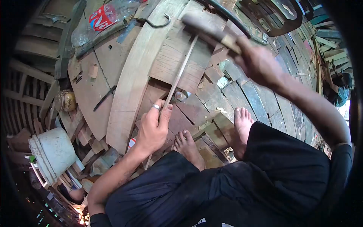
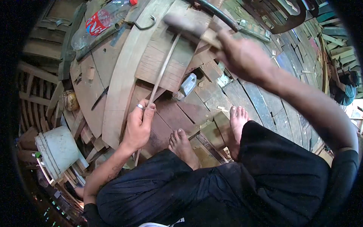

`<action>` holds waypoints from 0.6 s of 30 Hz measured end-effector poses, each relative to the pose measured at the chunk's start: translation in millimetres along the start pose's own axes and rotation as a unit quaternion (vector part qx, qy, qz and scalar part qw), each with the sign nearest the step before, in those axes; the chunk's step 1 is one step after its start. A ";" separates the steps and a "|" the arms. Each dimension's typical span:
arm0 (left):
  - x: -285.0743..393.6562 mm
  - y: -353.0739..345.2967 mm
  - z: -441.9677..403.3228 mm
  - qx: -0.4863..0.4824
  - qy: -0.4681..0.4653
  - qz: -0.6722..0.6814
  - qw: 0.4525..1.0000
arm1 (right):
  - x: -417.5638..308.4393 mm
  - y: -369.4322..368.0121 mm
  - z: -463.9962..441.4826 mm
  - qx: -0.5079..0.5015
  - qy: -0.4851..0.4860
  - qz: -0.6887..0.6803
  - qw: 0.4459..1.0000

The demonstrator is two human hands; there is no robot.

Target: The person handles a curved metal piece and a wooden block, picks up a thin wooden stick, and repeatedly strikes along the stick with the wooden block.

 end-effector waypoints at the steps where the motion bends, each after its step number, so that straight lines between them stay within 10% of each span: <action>1: -0.1 -1.1 1.0 -0.003 0.001 -0.008 1.000 | 0.8 2.2 1.6 0.001 -0.004 0.002 1.000; 12: 12.8 9.7 5.5 0.028 -0.065 -0.009 0.997 | -4.2 64.5 -32.4 0.041 0.009 -0.113 0.993; 18: 48.5 24.2 3.2 -0.018 -0.089 0.221 0.971 | -1.6 75.7 -53.0 0.167 0.013 -0.148 0.975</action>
Point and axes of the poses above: each hand's wrist, its own z-axis away from the middle knuckle, its own y-axis out of the back of the hand, x = y × z, the point moved 7 cm from there along -z, towards the middle knuckle, and after that the axes turned 11 degrees about y, right-handed, at the moved point
